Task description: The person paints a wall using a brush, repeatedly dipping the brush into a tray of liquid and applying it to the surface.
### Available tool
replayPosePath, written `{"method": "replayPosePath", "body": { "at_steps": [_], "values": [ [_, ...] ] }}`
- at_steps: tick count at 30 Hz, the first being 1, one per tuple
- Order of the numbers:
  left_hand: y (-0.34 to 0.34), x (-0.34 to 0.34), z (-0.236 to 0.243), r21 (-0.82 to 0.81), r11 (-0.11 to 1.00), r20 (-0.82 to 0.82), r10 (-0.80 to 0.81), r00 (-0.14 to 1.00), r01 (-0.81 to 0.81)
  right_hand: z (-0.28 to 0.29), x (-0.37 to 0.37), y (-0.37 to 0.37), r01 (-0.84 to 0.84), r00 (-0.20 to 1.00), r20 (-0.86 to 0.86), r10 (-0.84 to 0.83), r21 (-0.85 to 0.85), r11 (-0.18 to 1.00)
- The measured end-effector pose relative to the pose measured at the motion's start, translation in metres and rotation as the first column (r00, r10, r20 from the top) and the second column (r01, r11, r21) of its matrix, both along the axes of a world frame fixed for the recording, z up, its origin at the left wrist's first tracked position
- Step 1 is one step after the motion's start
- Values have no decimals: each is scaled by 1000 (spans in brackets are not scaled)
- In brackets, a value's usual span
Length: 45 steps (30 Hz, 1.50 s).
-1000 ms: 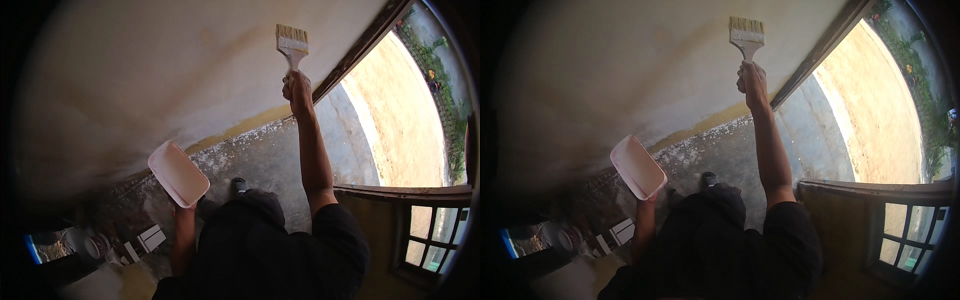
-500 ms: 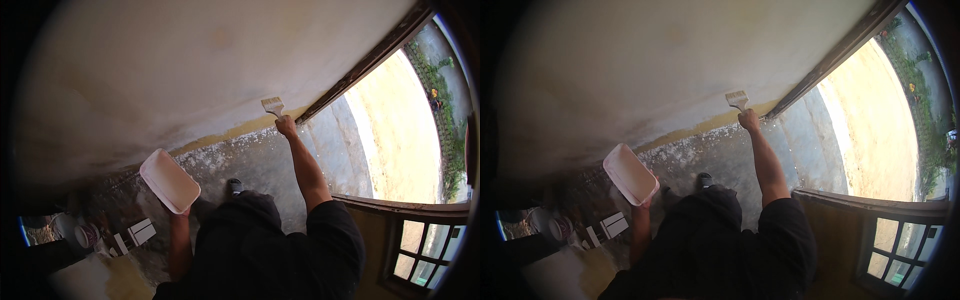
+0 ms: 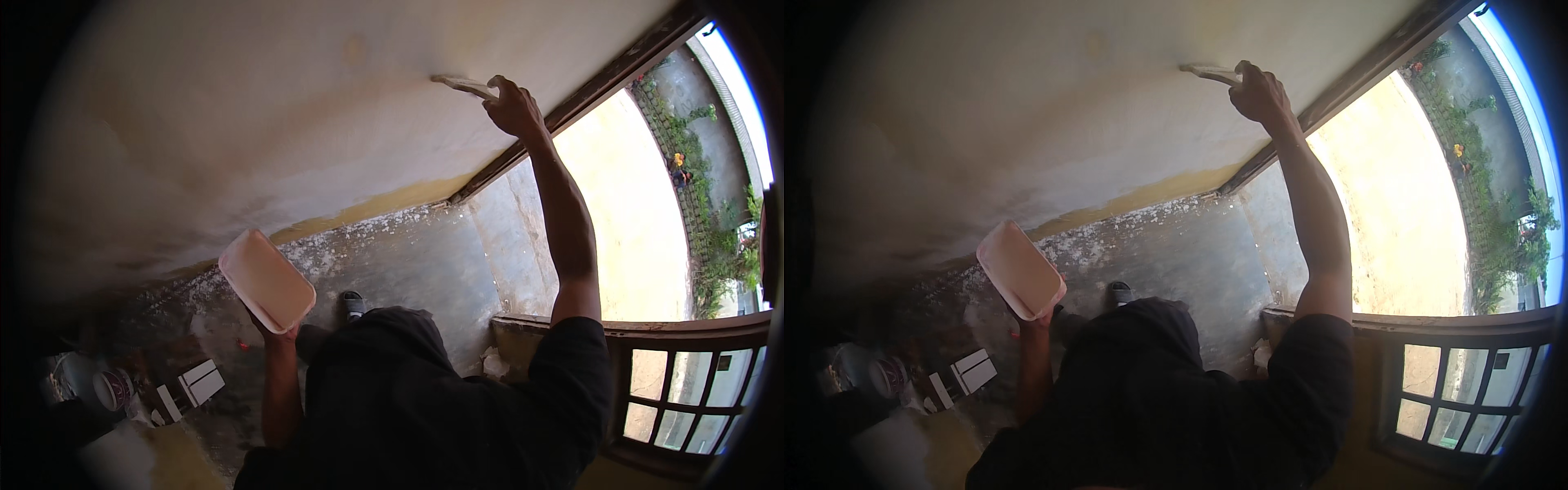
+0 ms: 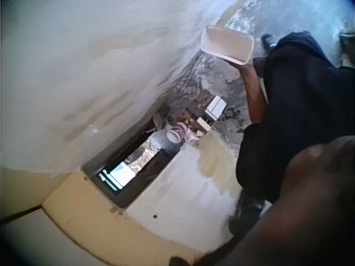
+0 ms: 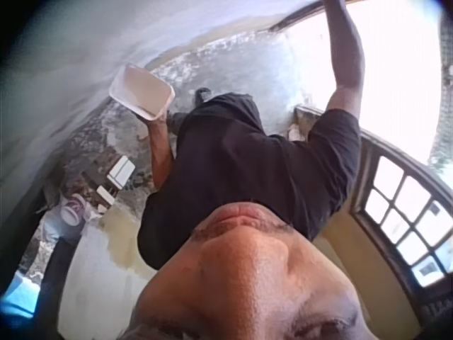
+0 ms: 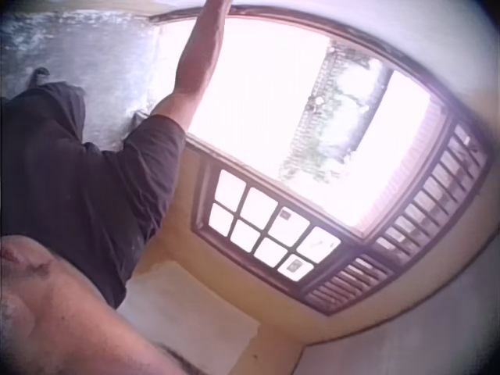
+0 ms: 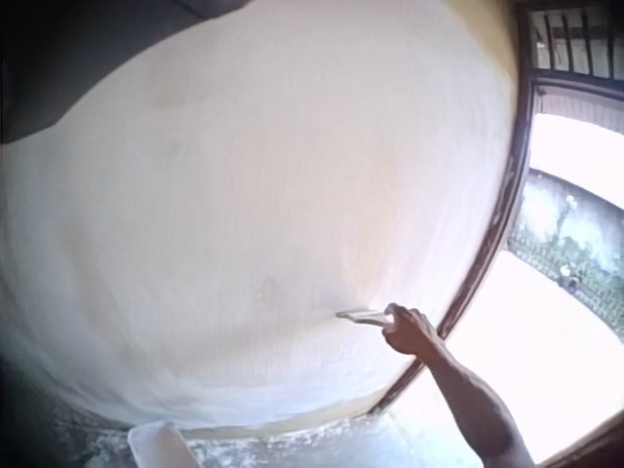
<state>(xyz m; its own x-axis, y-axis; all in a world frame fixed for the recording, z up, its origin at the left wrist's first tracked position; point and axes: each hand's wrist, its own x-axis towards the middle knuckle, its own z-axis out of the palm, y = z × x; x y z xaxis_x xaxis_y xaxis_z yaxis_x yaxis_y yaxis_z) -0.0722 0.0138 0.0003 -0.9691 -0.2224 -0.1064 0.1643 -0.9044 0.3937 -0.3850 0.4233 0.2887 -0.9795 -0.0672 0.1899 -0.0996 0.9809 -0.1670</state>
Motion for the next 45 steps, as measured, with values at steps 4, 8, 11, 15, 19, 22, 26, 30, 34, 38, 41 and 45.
{"method": "replayPosePath", "body": {
  "at_steps": [4,8,11,15,19,22,26,30,34,38,41,45],
  "values": [
    [1,-6,1,-2,1000,-24,30,999,-30,73,6,8,-71,964,-253,85,66,995],
    [-1,-7,-1,1,1000,-23,30,999,-30,144,29,9,-38,927,-375,8,-73,997],
    [-6,2,-8,-3,1000,6,23,1000,-23,135,30,-9,-213,713,-692,108,-67,975],
    [-20,24,-17,-14,1000,43,3,999,-3,44,-18,-22,-170,684,-726,73,-61,984],
    [-23,38,6,-1,989,-91,-150,984,151,-57,-2,-49,-160,900,-435,10,-309,937],
    [-25,45,2,-22,992,-142,-127,982,125,-147,-2,-53,-184,910,-413,38,-319,930],
    [-31,57,-6,-74,995,12,-62,998,62,-238,15,-63,-152,959,-277,63,-311,938],
    [-31,61,-9,-14,999,97,-31,995,33,-300,38,-59,-44,999,-30,36,-329,943],
    [-29,55,-8,-52,997,24,-58,998,59,-315,50,-51,68,985,170,-12,-328,942],
    [-37,60,-14,-166,973,-21,-165,986,159,-271,16,-44,0,997,74,26,-330,944],
    [-33,60,-12,-86,992,33,-94,995,96,-172,18,-56,-2,1000,-11,-2,-358,934],
    [-24,55,-18,-181,984,156,27,987,2,-126,45,-53,80,996,63,-58,-430,899]
  ]
}}
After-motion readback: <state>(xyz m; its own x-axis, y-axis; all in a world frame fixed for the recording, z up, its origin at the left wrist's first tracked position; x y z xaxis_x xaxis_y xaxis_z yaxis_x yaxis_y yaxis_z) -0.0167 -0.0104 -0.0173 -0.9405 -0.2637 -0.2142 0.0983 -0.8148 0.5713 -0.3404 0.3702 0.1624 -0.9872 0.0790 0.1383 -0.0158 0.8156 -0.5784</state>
